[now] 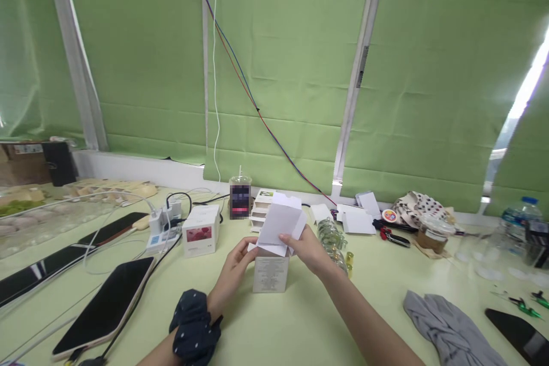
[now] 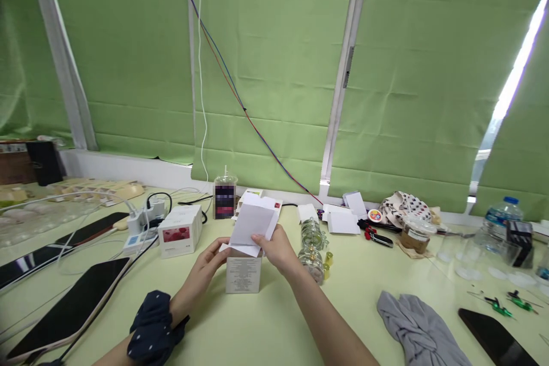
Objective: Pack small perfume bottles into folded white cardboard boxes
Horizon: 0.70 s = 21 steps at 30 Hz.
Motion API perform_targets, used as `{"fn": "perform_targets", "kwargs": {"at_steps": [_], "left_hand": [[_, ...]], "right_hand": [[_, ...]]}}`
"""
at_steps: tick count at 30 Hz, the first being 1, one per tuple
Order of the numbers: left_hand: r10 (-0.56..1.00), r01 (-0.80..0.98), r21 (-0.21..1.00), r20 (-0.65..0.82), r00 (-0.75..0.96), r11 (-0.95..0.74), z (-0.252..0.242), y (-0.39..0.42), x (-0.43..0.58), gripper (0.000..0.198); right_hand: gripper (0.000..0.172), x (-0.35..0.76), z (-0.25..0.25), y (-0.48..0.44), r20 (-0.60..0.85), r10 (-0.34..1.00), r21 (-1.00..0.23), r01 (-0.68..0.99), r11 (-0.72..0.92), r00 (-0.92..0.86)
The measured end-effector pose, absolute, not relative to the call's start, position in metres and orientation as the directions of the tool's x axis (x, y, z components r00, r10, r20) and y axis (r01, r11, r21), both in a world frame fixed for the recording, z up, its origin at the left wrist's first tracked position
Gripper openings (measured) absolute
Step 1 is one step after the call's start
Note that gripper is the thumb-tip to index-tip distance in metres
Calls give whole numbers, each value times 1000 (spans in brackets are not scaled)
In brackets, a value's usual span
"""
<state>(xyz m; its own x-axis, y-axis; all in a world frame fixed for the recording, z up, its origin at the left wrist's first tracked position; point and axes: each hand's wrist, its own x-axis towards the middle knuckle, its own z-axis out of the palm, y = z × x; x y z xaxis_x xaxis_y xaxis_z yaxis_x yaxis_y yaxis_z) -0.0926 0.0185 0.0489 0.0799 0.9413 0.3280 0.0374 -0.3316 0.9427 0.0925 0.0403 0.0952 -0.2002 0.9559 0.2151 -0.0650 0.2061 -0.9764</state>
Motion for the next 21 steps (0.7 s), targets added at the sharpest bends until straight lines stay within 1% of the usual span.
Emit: {"fn": "perform_targets", "kwargs": {"at_steps": [5, 8, 11, 14, 21], "left_hand": [[931, 11, 937, 347, 118, -350, 45, 20, -98, 36], [929, -25, 941, 336, 155, -337, 44, 20, -99, 42], [918, -16, 930, 366, 155, -368, 43, 20, -99, 40], [904, 16, 912, 404, 141, -410, 41, 21, -100, 37], [894, 27, 902, 423, 146, -431, 36, 23, -102, 40]], "right_hand": [[34, 93, 95, 43, 240, 951, -960, 98, 263, -195], [31, 93, 94, 45, 251, 941, -942, 165, 292, -227], [28, 94, 92, 47, 278, 926, -915, 223, 337, -257], [26, 95, 92, 46, 294, 917, -894, 261, 363, -269], [25, 97, 100, 38, 249, 925, -898, 288, 332, -288]]}}
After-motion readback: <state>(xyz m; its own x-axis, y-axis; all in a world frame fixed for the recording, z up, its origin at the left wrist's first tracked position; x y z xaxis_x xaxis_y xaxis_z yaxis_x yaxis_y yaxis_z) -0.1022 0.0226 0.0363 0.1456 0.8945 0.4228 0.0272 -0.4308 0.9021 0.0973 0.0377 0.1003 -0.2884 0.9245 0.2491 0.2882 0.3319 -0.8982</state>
